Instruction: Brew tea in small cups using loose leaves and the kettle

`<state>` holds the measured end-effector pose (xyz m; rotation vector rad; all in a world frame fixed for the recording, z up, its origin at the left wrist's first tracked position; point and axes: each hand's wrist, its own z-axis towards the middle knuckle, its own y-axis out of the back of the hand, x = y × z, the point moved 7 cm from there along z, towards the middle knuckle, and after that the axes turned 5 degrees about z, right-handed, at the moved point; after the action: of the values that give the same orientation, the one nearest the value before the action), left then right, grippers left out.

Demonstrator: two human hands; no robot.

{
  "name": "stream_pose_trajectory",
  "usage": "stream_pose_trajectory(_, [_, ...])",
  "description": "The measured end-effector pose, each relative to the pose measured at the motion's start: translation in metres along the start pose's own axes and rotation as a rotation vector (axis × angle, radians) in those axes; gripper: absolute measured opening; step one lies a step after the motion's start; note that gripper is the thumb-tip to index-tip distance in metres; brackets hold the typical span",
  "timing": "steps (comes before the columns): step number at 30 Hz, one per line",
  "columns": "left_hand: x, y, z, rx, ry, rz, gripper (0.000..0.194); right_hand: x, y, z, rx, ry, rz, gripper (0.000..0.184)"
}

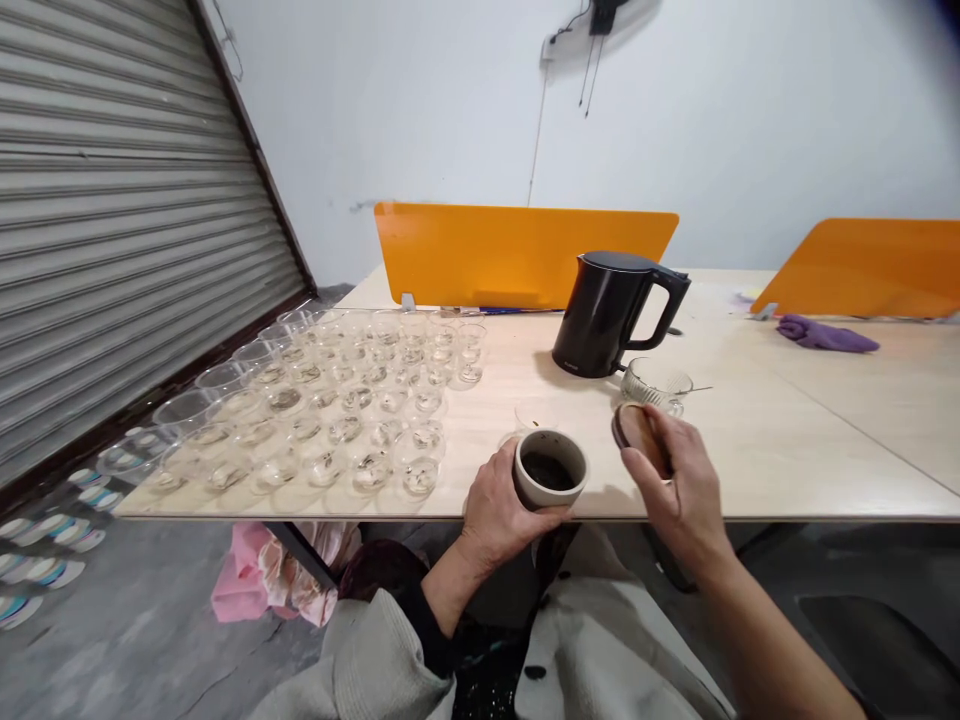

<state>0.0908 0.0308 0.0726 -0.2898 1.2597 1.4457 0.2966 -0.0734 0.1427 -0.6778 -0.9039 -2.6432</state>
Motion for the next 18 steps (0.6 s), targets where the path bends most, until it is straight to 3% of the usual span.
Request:
stream_pose_trajectory(6, [0.002,-0.001,-0.001,-0.004,0.001,-0.005,0.092,-0.13,0.059,-0.005,-0.055,-0.332,-0.507,0.077])
stream_pose_trajectory(10, [0.005,-0.003,-0.002,-0.002,0.001,-0.005,0.093,-0.189,0.058,-0.009,0.092,-0.403,-0.598,0.075])
stream_pose_trajectory(13, [0.006,-0.004,-0.003,-0.004,0.001,0.001,0.094,-0.202,0.056,-0.01,0.094,-0.394,-0.572,0.079])
stream_pose_trajectory(18, [0.006,-0.003,-0.004,-0.018,-0.005,0.05,0.096,-0.168,0.065,0.017,-0.137,-0.239,-0.42,0.079])
